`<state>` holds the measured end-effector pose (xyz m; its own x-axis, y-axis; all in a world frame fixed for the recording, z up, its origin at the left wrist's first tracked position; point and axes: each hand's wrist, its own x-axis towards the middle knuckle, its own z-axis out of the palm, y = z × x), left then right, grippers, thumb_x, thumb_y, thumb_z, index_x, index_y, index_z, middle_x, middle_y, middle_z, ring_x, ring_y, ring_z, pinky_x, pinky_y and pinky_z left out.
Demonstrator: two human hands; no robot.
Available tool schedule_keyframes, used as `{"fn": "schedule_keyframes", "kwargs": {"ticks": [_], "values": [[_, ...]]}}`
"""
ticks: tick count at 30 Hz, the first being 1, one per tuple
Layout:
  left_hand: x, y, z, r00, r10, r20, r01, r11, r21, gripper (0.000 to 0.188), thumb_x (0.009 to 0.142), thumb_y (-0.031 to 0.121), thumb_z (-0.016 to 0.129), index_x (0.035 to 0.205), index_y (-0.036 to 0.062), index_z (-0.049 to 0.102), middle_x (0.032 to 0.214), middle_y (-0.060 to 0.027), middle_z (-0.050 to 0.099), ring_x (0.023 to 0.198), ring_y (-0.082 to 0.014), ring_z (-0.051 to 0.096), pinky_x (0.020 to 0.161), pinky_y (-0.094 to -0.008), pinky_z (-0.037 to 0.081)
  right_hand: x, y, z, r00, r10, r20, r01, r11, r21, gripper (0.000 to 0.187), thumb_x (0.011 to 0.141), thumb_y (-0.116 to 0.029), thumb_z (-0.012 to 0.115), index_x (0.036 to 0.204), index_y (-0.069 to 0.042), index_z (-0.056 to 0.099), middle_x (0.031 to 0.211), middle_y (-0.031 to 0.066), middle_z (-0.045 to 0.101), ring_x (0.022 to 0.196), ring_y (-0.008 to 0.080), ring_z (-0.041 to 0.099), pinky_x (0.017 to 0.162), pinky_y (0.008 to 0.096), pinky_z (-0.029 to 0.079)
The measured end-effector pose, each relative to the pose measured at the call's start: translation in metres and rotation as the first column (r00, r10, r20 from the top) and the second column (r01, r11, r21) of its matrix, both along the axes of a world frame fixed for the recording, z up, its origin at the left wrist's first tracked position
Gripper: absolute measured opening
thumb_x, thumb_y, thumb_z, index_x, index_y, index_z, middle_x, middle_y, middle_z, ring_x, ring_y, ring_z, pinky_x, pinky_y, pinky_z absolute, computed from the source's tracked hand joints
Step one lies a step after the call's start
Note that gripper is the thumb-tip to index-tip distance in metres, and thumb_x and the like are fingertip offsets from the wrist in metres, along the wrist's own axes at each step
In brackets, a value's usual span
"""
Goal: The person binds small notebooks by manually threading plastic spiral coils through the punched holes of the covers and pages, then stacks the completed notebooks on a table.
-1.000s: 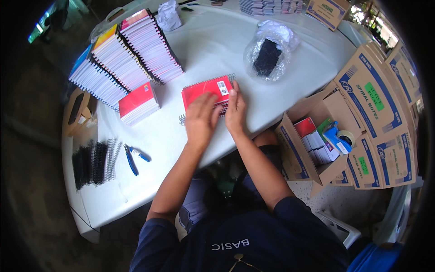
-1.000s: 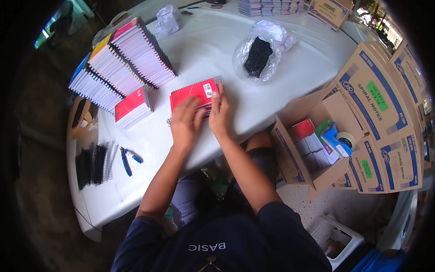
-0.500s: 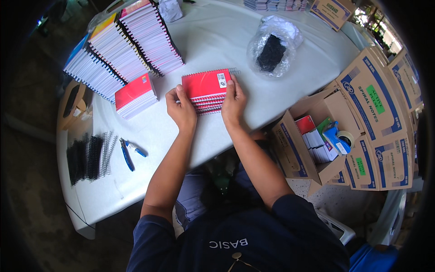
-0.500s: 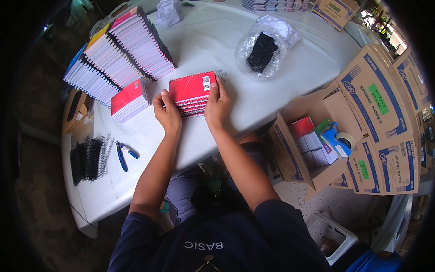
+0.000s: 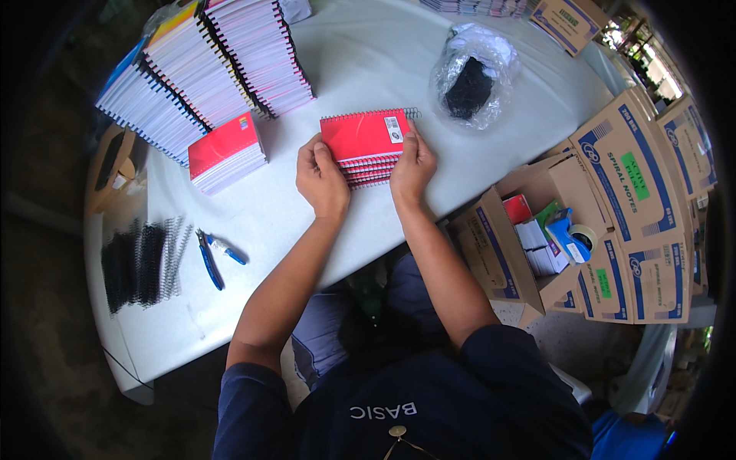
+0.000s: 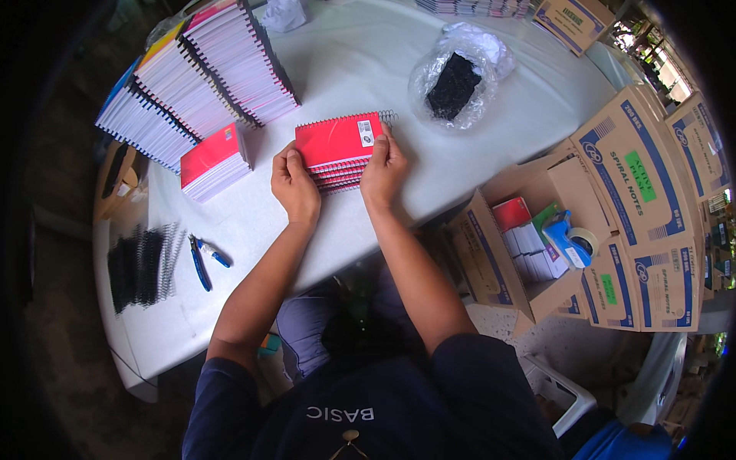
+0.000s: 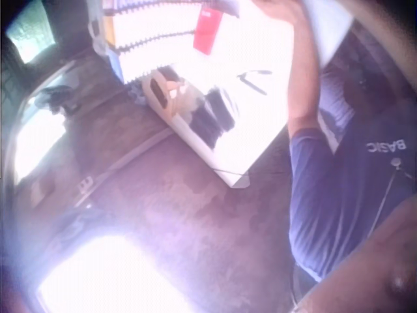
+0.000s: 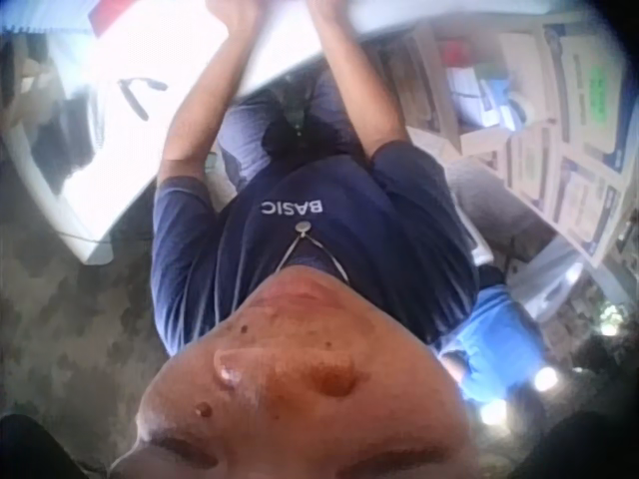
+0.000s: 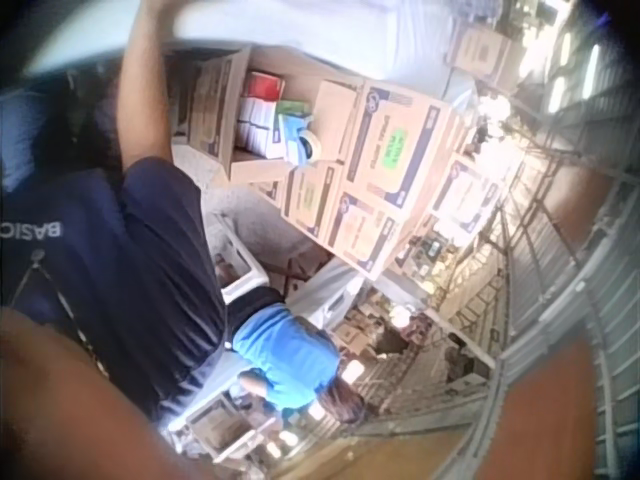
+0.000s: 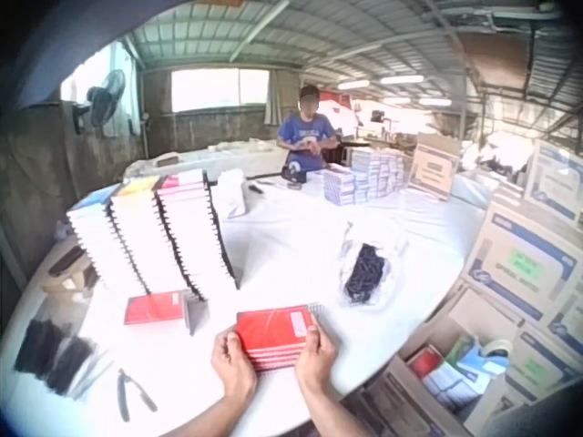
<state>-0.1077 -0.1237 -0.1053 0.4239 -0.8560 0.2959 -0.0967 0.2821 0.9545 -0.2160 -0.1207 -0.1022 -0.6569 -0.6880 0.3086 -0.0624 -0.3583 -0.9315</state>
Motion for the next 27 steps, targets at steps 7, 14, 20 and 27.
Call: {"fn": "schedule_keyframes", "kwargs": {"ticks": [7, 14, 20, 27], "values": [[0.005, 0.003, 0.003, 1.0, -0.008, -0.004, 0.008, 0.999, 0.044, 0.028, 0.095, 0.019, 0.045, 0.104, -0.0019, 0.06, 0.094, -0.0083, 0.062, 0.087, -0.0136, 0.055, 0.082, -0.0275, 0.043, 0.003, 0.0, -0.006, 0.997, -0.046, -0.06, 0.047, 0.998, 0.028, 0.032, 0.092, -0.011, 0.043, 0.114, 0.007, 0.058, 0.104, 0.0191, 0.065, 0.092, 0.0203, 0.063, 0.082, 0.029, 0.047], [0.071, -0.017, 0.041, 0.757, 0.428, 0.494, -0.177, 0.861, -0.476, 0.044, 0.083, 0.012, 0.052, 0.125, 0.0023, 0.047, 0.124, -0.0185, 0.05, 0.118, -0.0297, 0.045, 0.1, -0.0392, 0.033, -0.004, 0.008, -0.002, 0.995, -0.083, -0.061, 0.074, 0.988, -0.138, 0.041, 0.093, -0.012, 0.042, 0.129, 0.008, 0.042, 0.129, 0.0193, 0.05, 0.117, 0.0227, 0.049, 0.098, 0.0311, 0.037], [0.186, 0.011, 0.053, 0.261, 0.159, 0.952, -0.185, 0.976, -0.112, 0.036, 0.085, 0.015, 0.054, 0.12, 0.0095, 0.056, 0.114, -0.0133, 0.059, 0.102, -0.0276, 0.058, 0.086, -0.0401, 0.044, 0.019, 0.049, 0.015, 0.77, -0.213, -0.601, 0.017, 0.949, -0.315, 0.062, 0.085, -0.02, 0.056, 0.136, 0.005, 0.032, 0.14, 0.0216, 0.034, 0.132, 0.0372, 0.028, 0.106, 0.049, 0.024], [0.11, 0.144, 0.11, 0.953, -0.298, -0.045, 0.302, 0.944, 0.131, 0.032, 0.096, 0.02, 0.044, 0.11, -0.0044, 0.059, 0.101, -0.0067, 0.063, 0.086, -0.0117, 0.053, 0.077, -0.0268, 0.041, 0.095, 0.113, 0.048, 0.561, 0.142, -0.815, -0.551, 0.799, -0.24, 0.062, 0.067, -0.002, 0.065, 0.127, -0.01, 0.049, 0.134, 0.009, 0.048, 0.129, 0.0327, 0.038, 0.104, 0.0469, 0.03]]}}
